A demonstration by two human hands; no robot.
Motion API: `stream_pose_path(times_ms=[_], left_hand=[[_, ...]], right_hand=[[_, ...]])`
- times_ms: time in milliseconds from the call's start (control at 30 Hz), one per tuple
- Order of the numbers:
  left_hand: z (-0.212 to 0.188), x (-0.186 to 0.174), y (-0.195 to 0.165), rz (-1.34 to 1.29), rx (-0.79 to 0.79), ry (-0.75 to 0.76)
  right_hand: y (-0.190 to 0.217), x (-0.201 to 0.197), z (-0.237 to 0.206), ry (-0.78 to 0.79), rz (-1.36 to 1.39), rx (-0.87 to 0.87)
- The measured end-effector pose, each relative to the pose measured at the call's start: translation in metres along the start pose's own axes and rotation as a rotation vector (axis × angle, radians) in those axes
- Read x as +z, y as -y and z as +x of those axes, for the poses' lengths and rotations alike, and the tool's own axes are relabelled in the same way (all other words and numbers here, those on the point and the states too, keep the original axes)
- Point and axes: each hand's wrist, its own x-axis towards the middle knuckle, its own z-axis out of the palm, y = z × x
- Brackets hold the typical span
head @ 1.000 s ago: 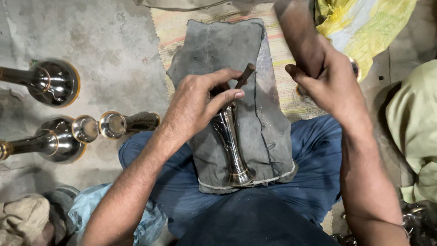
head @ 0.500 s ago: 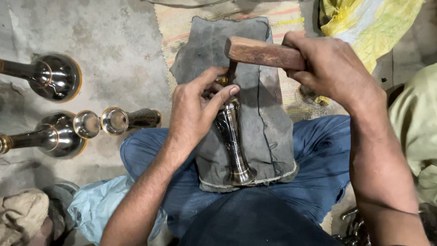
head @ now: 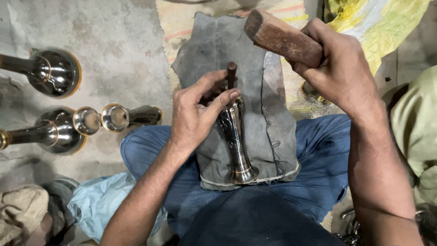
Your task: The person uses a chisel and wooden mallet to engrave decorative patterns onto a silver-colored metal vessel. They repeatedly strike the chisel along the vessel's surface, rotating it to work on different sections.
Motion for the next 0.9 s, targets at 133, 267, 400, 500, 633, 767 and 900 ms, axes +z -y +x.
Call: stream_pose_path(times_ms=[133,267,400,500,633,767,900], left_hand=[[-0.002,0.001,0.001,0.091,0.177,0.009],[0.001,-0.001,0.001,0.084,0.177,0.029],[0.005,-0.001,0.001,0.122,0.201,0.045],[0.010,-0.001,0.002,0.145,0.147,0.106],[0.014,-0.001,0.005,0.210,0.205,0.129],[0.016,-0.005,0.006,0.231,0.232,0.178],[0.018,-0.008,0.005,0.276,0.317,0.225]], right_hand=[[0.006,0.000,-0.009,-0.094,0.038,-0.102],[0.007,0.004,-0.014,-0.223,-0.097,-0.200],[0.007,0.005,-0.020,-0.190,-0.194,-0.162],[0.005,0.006,-0.024,-0.178,-0.370,-0.223],[-0.002,0.008,-0.030,-0.079,0.093,-0.050],[-0.011,0.013,-0.036,-0.126,-0.189,-0.087],[-0.021,0.022,-0.042,-0.083,-0.123,0.029]])
